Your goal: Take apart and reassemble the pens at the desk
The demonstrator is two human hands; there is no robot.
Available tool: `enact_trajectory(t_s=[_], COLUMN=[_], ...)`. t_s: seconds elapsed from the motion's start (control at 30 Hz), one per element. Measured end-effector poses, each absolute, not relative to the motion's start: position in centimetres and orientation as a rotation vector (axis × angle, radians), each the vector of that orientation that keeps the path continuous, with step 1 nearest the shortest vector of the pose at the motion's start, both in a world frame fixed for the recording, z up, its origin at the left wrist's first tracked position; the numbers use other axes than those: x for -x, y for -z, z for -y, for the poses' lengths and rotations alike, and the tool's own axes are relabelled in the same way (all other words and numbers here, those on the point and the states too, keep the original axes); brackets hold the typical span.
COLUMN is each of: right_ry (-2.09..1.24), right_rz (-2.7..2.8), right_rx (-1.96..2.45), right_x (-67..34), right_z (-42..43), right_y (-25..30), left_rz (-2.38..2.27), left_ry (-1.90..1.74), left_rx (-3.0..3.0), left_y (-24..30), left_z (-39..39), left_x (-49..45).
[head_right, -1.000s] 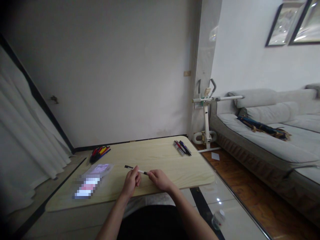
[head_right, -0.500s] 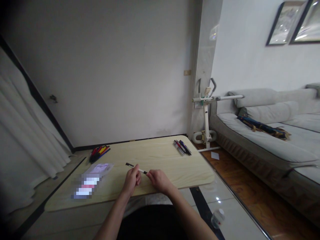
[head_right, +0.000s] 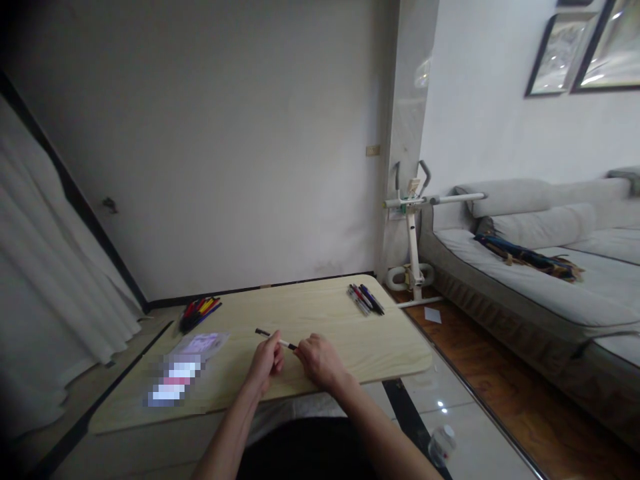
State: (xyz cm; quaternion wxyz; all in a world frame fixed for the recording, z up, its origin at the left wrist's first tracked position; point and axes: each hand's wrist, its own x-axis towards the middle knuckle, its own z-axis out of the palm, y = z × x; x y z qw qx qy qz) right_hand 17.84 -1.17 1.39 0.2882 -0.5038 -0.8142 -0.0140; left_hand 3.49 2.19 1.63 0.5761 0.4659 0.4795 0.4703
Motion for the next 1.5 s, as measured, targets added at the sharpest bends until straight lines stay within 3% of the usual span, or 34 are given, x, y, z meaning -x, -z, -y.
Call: enact_trajectory(t_s=[0.13,0.37,0.47,0.83,1.1,1.5], right_ry=[-0.149,-1.043,-1.268,-1.536,-1.836,-2.295], right_rz=[2.123,2.062,2.004,1.654,1.368,0.992], right_rx=[1.446,1.203,1.069,0.897,0.602,0.094], right_x=[-17.9,-18.5,-18.6,-18.0,-16.6,-13.1], right_z=[1.3,1.3,1.1,0.7,3.2,8.6], right_y=[-1.9,-3.2,-3.1,-1.4,-1.5,-1.9], left_rz=[-1.078,-1.001,-1.020,-0.538,-0.283,-0.333], left_ry=[-1.111,-1.185,-1.213,-1.402,-1.128,-0.995], left_rx=[-1.119,-1.210,-1.189,-0.510,-0.574,-0.587], left_y=[-1.6,-1.1,-1.0,-4.4,-8.5,-9.1], left_z=[-2.1,-1.4,-1.3,-2.0,0.4,4.4], left_x=[-3.4,-3.1,-3.1,-3.2,-3.2,-1.5])
